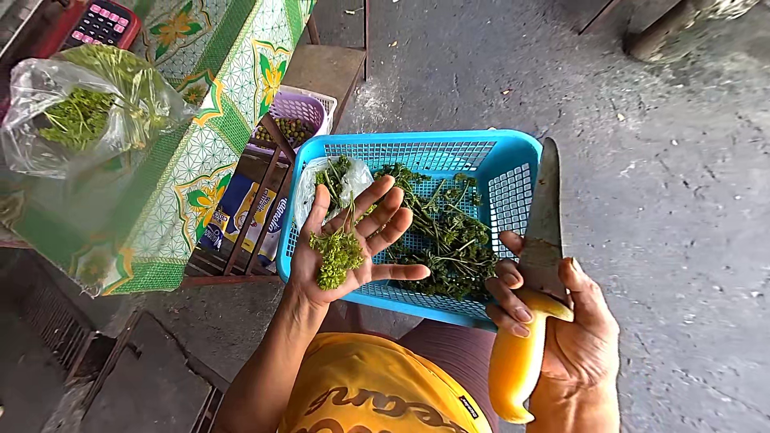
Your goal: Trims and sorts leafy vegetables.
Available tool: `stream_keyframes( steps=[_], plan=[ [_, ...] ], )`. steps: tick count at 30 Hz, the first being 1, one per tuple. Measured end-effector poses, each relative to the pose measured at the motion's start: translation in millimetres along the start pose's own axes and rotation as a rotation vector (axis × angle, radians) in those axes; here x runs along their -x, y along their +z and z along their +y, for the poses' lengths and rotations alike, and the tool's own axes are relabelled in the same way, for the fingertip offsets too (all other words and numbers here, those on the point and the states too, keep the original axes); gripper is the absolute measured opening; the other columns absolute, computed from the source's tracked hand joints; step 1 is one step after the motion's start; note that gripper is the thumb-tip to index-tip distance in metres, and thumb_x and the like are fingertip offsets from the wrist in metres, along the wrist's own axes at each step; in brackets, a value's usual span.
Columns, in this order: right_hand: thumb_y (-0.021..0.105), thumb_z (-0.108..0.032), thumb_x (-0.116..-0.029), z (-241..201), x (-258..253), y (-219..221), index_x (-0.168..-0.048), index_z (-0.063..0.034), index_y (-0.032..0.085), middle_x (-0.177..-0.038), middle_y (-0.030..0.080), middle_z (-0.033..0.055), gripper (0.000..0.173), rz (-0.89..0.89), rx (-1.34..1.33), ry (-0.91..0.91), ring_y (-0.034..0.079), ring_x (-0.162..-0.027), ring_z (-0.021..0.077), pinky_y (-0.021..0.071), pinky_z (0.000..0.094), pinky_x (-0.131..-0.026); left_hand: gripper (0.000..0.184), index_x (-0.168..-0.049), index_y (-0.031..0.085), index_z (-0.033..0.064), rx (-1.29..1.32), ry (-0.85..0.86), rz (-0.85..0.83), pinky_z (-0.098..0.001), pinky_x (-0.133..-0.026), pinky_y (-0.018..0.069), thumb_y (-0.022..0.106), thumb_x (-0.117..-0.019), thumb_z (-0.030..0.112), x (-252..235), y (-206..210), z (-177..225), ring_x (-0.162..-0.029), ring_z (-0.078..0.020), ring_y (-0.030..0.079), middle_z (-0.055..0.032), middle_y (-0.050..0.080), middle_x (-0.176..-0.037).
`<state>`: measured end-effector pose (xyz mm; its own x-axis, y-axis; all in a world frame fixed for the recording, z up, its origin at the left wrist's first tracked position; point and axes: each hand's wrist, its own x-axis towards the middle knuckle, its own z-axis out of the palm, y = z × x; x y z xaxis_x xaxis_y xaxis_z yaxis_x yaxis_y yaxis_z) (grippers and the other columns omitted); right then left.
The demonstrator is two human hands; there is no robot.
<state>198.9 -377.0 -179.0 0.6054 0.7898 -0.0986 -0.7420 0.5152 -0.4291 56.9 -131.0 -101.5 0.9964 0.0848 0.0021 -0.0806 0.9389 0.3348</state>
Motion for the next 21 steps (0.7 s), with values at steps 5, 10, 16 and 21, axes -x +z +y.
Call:
stream_keyframes(
  steps=[5,10,16,21],
  plan=[
    [0.062,-0.042,-0.0992,0.2,2.1,1.1,-0.139,-0.0042,0.057,-0.09,0.067,0.0087,0.055,-0.007,-0.013,0.001,0.065,-0.06,0.0132,0.0553,0.0244,-0.046,0.076,-0.148,0.056,0.0175,-0.052,-0.014,0.064,-0.0646,-0.097,0.0522,0.027,-0.1008,0.069,-1.0,-2.9,-3.3,-0.122,-0.0316,0.064,-0.0088,0.065,-0.134],
    [0.063,-0.042,-0.0986,-3.0,3.6,-0.1,-0.138,-0.0089,0.061,-0.09,0.069,0.0067,0.051,-0.054,-0.007,0.033,0.065,-0.06,0.0114,0.0537,0.023,-0.046,0.042,-0.136,0.065,0.0133,-0.143,0.008,0.121,-0.0504,-0.093,0.0587,0.037,-0.1084,0.027,0.3,-5.5,-5.9,-0.107,-0.0238,0.071,-0.0068,0.071,-0.119],
    [0.062,-0.038,-0.1002,-7.6,-3.8,-3.4,-0.135,-0.0123,0.065,-0.098,0.073,0.0045,0.044,-0.147,0.01,0.08,0.068,-0.066,0.0096,0.0555,0.0231,-0.051,0.045,-0.133,0.063,0.012,-0.412,0.124,0.325,-0.0434,-0.086,0.0586,0.028,-0.1121,0.03,-3.2,2.1,-4.9,-0.085,-0.0152,0.065,0.0002,0.063,-0.096],
    [0.062,-0.038,-0.1003,-11.1,-3.2,-5.9,-0.139,-0.0118,0.062,-0.1,0.072,0.0069,0.047,-0.156,-0.051,0.098,0.069,-0.068,0.0128,0.0566,0.0254,-0.052,0.033,-0.121,0.069,0.0078,-0.627,0.182,0.48,-0.0311,-0.077,0.0586,0.039,-0.1087,0.016,-2.6,13.2,-2.7,-0.078,-0.0097,0.063,0.0012,0.064,-0.088]
  ],
)
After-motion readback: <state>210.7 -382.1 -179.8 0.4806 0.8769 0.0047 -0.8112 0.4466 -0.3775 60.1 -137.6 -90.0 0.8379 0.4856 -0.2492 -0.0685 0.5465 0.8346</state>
